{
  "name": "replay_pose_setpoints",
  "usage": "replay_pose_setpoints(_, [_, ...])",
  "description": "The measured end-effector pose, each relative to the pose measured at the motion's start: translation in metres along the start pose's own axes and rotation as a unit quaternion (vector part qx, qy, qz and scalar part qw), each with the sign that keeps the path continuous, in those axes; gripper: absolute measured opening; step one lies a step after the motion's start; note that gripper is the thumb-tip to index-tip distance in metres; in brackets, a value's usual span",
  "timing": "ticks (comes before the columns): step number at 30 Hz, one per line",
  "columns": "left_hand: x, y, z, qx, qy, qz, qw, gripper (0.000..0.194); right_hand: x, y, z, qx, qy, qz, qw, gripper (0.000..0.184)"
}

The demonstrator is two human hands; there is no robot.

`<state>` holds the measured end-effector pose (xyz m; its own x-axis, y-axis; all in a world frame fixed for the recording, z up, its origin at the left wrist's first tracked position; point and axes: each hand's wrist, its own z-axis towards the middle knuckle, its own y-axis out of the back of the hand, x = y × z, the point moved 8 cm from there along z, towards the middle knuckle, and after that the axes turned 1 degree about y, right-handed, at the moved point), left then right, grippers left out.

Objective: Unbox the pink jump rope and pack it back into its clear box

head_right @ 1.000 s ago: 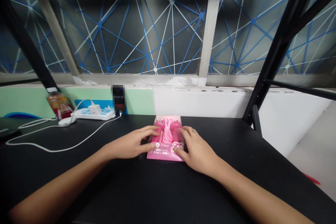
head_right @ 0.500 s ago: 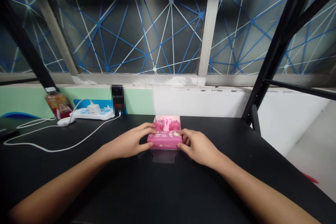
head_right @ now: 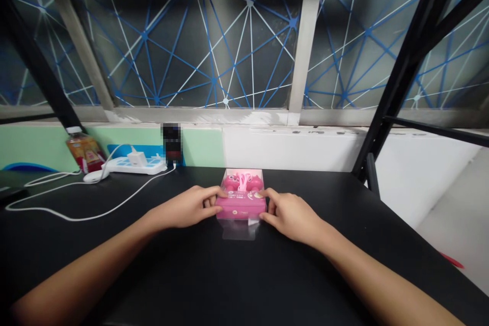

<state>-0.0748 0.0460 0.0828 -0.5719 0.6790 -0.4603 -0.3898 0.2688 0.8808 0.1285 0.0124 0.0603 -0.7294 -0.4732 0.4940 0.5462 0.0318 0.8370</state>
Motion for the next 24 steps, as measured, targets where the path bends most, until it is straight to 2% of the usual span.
replay_pose_setpoints(3, [-0.001, 0.001, 0.001, -0.037, -0.006, 0.037, 0.999, 0.021, 0.006, 0.004, 0.001, -0.081, 0.031, -0.137, 0.987, 0.034])
replay_pose_setpoints(6, [-0.001, -0.001, 0.000, -0.043, -0.013, 0.050, 0.998, 0.019, 0.019, 0.001, 0.000, -0.120, 0.100, -0.184, 0.970, 0.032])
replay_pose_setpoints(10, [0.004, -0.002, 0.000, -0.040, -0.014, 0.058, 0.997, 0.020, 0.032, -0.010, 0.000, -0.093, 0.171, -0.188, 0.963, 0.016])
replay_pose_setpoints(13, [0.006, -0.003, 0.001, -0.037, -0.013, 0.061, 0.997, 0.019, 0.042, -0.014, -0.001, -0.069, 0.199, -0.213, 0.954, 0.015])
replay_pose_setpoints(16, [0.006, -0.003, 0.001, -0.039, -0.013, 0.061, 0.997, 0.016, 0.048, -0.014, -0.003, -0.055, 0.196, -0.215, 0.955, 0.015])
replay_pose_setpoints(20, [0.005, -0.004, 0.001, -0.041, -0.011, 0.060, 0.997, 0.017, 0.050, -0.016, -0.007, -0.031, 0.186, -0.227, 0.955, 0.041])
replay_pose_setpoints(22, [0.004, -0.004, 0.001, -0.040, -0.011, 0.061, 0.997, 0.018, 0.050, -0.016, -0.007, -0.033, 0.190, -0.233, 0.953, 0.036])
replay_pose_setpoints(24, [0.002, -0.003, 0.000, -0.037, -0.011, 0.059, 0.997, 0.018, 0.050, -0.015, -0.007, -0.049, 0.193, -0.220, 0.955, 0.024])
